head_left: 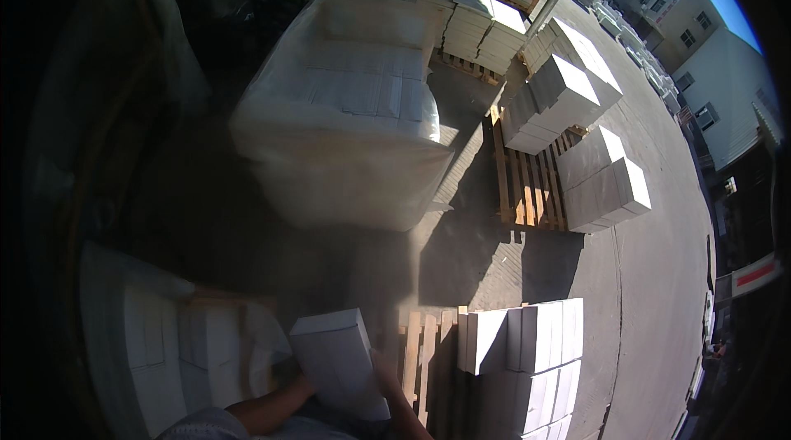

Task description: The person repeatedly picks up white rectangular blocks from a pallet and places them onto a growing stack on a wooden pallet. The person uses both hands to lift and position each block, then returns to the source pallet to retrieve the next block.

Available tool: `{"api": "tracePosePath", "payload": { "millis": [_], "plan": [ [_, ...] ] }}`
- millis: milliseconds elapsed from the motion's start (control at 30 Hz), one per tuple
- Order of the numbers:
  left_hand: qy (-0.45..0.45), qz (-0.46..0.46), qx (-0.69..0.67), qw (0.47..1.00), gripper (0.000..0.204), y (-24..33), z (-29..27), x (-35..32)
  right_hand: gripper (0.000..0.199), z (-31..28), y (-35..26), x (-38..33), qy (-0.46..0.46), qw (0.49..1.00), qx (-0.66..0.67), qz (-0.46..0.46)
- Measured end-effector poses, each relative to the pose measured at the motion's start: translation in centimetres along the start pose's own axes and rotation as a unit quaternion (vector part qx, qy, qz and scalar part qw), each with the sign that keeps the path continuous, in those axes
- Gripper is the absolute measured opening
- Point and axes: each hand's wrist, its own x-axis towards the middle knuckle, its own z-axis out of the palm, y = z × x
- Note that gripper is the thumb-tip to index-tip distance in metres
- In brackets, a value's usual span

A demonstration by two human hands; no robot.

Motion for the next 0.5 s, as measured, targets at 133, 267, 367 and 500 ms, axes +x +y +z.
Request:
{"api": "tracePosePath", "payload": {
  "millis": [133, 267, 367, 500],
  "plan": [
    [0.013, 0.023, -0.017, 0.999, 0.04, -1.0, -1.7, -2.6, 0.04, 1.0, -3.3, 1.3, -0.141, 0.981, -0.039, 0.123],
    [0.019, 0.064, -0.025, 0.997, 0.04, -3.2, -3.5, -5.8, 0.04, 2.5, -4.4, -0.5, -0.137, 0.976, -0.168, 0.0],
    [0.019, 0.102, -0.025, 0.994, 0.04, -6.6, -4.9, -8.9, 0.043, 3.6, -4.2, -4.1, -0.132, 0.981, 0.05, 0.134],
    [0.048, 0.151, -0.035, 0.987, 0.04, -11.9, -6.5, -15.1, 0.048, 4.6, -4.6, -9.9, -0.204, 0.949, -0.24, -0.009]
  ]
}}
